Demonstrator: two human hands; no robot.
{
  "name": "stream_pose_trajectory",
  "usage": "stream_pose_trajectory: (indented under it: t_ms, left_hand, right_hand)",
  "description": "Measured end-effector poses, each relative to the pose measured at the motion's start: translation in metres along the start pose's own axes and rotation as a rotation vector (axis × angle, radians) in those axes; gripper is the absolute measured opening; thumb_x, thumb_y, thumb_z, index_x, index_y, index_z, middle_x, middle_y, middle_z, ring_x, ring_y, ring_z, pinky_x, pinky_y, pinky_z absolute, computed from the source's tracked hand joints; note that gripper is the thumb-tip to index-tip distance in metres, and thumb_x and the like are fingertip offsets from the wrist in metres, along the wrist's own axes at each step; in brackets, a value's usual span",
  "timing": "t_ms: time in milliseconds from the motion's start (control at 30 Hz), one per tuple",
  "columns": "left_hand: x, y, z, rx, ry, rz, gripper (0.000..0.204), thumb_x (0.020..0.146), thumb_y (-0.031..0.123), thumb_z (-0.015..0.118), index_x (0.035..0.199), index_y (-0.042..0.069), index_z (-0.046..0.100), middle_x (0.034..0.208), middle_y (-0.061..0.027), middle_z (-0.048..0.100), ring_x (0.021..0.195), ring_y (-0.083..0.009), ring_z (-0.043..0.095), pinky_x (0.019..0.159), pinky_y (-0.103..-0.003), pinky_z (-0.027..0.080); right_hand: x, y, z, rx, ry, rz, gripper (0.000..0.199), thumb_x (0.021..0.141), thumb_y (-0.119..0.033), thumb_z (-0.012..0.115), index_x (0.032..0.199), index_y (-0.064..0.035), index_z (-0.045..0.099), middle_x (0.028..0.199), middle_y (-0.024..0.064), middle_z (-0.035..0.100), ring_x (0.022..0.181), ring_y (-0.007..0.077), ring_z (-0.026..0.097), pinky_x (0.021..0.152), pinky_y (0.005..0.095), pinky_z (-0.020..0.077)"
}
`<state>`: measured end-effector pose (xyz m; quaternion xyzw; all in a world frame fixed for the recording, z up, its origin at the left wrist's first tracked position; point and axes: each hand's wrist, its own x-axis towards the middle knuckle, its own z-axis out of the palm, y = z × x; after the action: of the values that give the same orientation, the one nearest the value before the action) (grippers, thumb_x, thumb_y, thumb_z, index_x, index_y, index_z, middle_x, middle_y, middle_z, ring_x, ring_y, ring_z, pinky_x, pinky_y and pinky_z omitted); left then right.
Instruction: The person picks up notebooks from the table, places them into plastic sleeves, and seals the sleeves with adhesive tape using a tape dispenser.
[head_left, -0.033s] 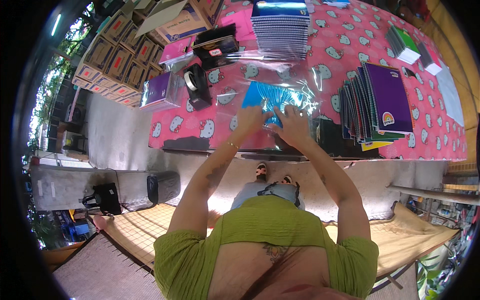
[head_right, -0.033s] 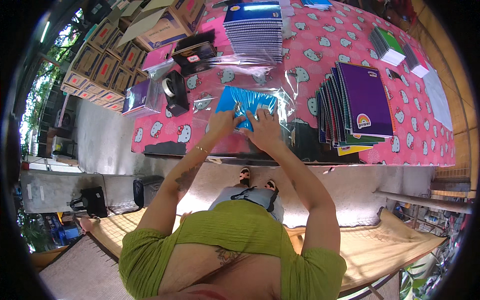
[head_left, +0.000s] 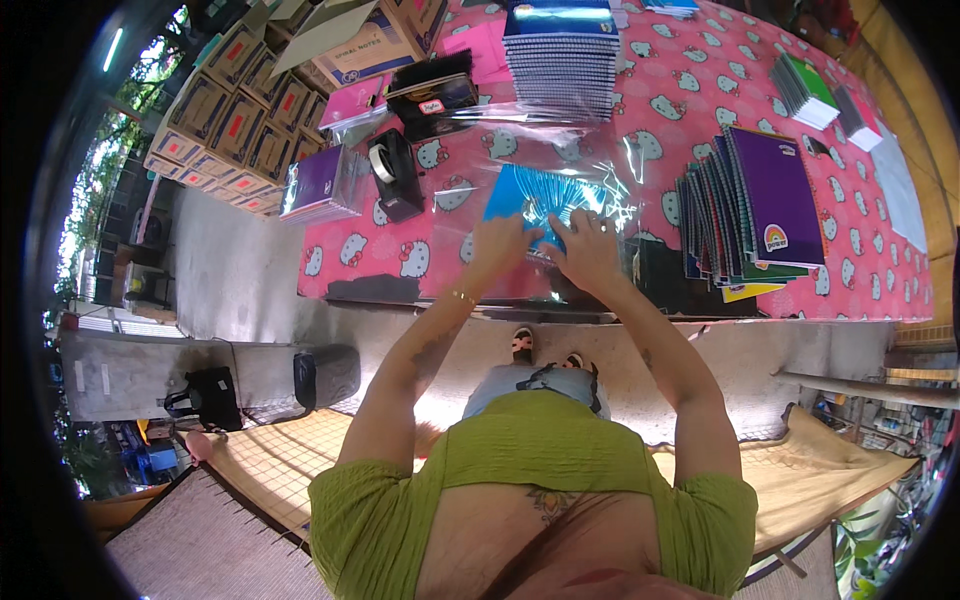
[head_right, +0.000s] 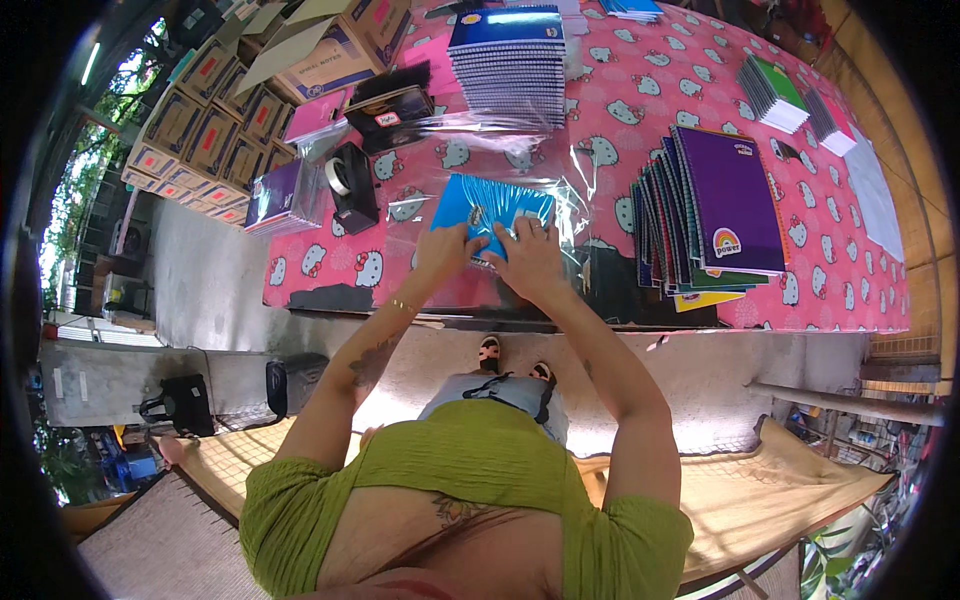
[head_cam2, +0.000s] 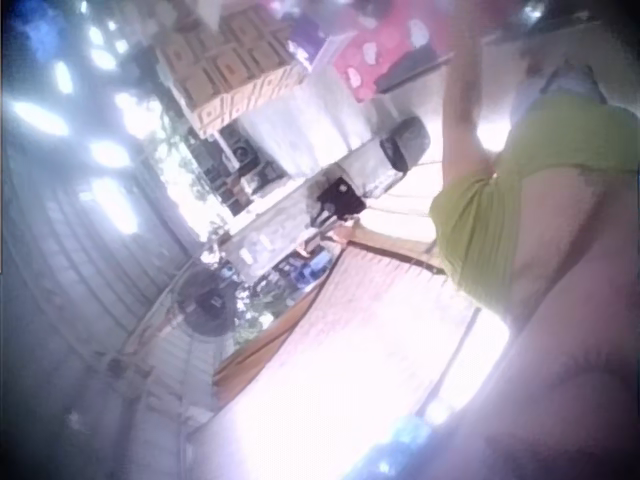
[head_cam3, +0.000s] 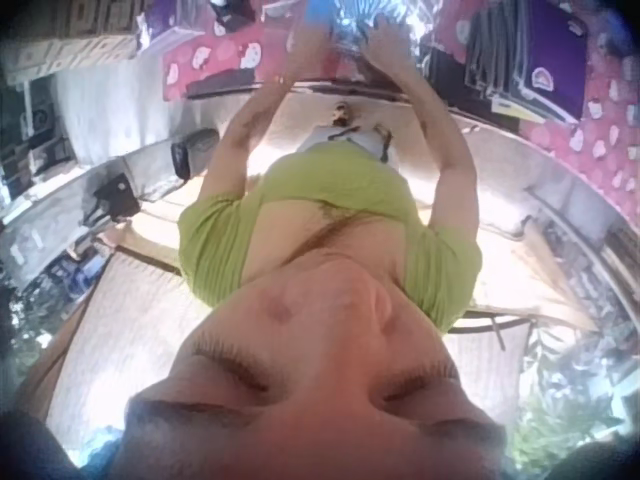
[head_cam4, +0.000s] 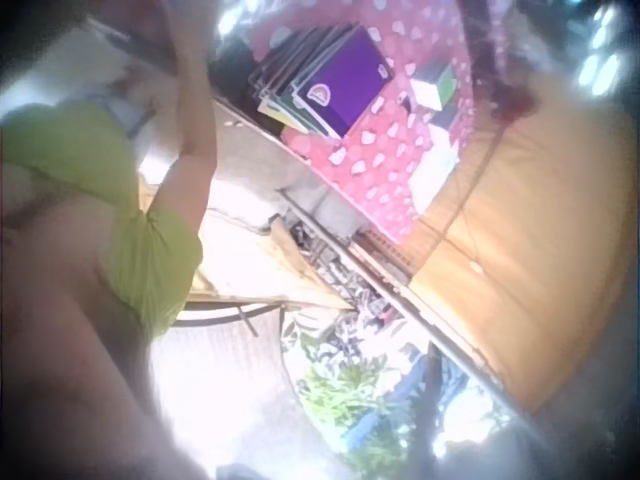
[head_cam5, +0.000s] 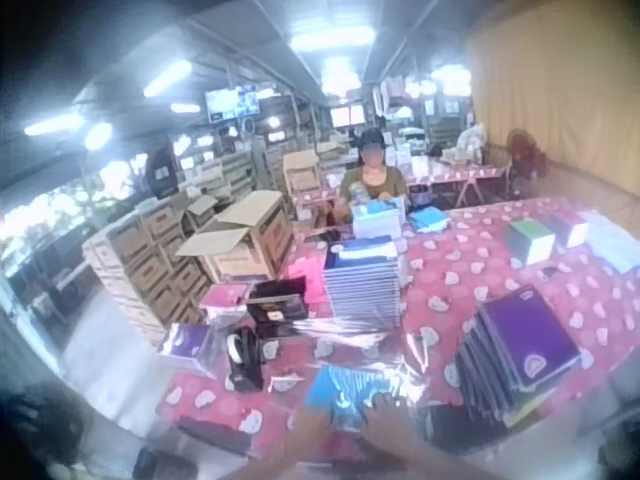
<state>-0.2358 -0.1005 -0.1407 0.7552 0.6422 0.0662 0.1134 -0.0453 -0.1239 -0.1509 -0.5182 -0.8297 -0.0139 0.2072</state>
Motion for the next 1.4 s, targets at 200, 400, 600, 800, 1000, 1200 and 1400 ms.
stream_pose_trajectory:
  t_ms: [200,400,600,800,1000,1200,1400]
  left_hand:
    - [-0.027,0.024,0.019,-0.043,0.43,0.733,0.033,0.081,0.021,0.073,0.112,0.01,0.064,0.105,-0.0129,0.066,0.101,-0.0321,0.062,0.089,-0.05,0.046]
    - [0.001,-0.042,-0.054,-0.837,0.451,0.256,0.033,0.084,-0.005,0.053,0.115,0.004,0.062,0.096,-0.0165,0.068,0.089,-0.0322,0.065,0.083,-0.041,0.049]
    - [0.026,-0.088,-0.051,-0.865,0.31,0.101,0.054,0.081,-0.006,0.054,0.133,0.009,0.059,0.109,-0.0189,0.067,0.107,-0.0349,0.063,0.091,-0.039,0.048]
    - [-0.009,-0.045,-0.194,-0.236,0.553,0.614,0.046,0.075,-0.004,0.068,0.118,0.014,0.069,0.142,-0.0131,0.051,0.138,-0.0257,0.039,0.113,-0.038,0.032]
    - [0.005,-0.099,-0.242,-0.658,0.588,0.455,0.02,0.084,0.011,0.073,0.103,0.01,0.074,0.126,-0.0167,0.062,0.122,-0.0283,0.057,0.098,-0.037,0.046]
    - [0.016,-0.257,-0.069,-0.567,0.254,-0.342,0.042,0.083,0.034,0.075,0.101,-0.003,0.071,0.079,-0.0135,0.068,0.071,-0.0191,0.065,0.07,-0.032,0.051]
    - [0.025,-0.262,-0.023,-1.322,0.586,-0.404,0.024,0.085,0.02,0.074,0.099,0.0,0.073,0.083,-0.0072,0.071,0.065,-0.014,0.063,0.062,-0.029,0.052]
  right_hand:
    - [0.103,0.134,0.039,0.421,-0.319,0.07,0.051,0.096,-0.052,0.052,0.123,-0.0117,0.068,0.096,0.0116,0.067,0.098,0.0292,0.063,0.092,0.0451,0.0475]
    - [0.14,0.168,-0.053,1.404,-0.779,0.5,0.054,0.096,-0.052,0.051,0.119,-0.0044,0.062,0.104,0.0165,0.071,0.099,0.0277,0.07,0.081,0.0332,0.0539]
    - [0.106,0.086,-0.082,1.261,-0.412,0.444,0.046,0.092,-0.032,0.058,0.13,-0.0074,0.059,0.115,0.013,0.069,0.114,0.0285,0.064,0.103,0.0366,0.044]
    - [0.108,0.015,-0.171,0.364,0.011,-0.371,0.039,0.08,-0.014,0.072,0.118,-0.0141,0.065,0.126,0.0083,0.063,0.125,0.0276,0.055,0.112,0.0487,0.033]
    - [0.146,0.011,-0.212,0.084,-0.315,-0.308,0.024,0.079,-0.014,0.074,0.102,-0.0141,0.07,0.113,0.0008,0.068,0.118,0.0235,0.059,0.114,0.0531,0.0244]
    - [0.146,0.005,-0.212,-0.143,-0.221,-0.417,0.019,0.075,-0.011,0.074,0.093,-0.0167,0.071,0.096,0.0003,0.068,0.115,0.0234,0.06,0.116,0.0607,0.0168]
    - [0.169,-0.005,-0.223,-0.117,-0.314,-0.455,0.012,0.075,-0.011,0.074,0.086,-0.0144,0.069,0.09,0.0013,0.065,0.108,0.0226,0.061,0.114,0.0602,0.0174]
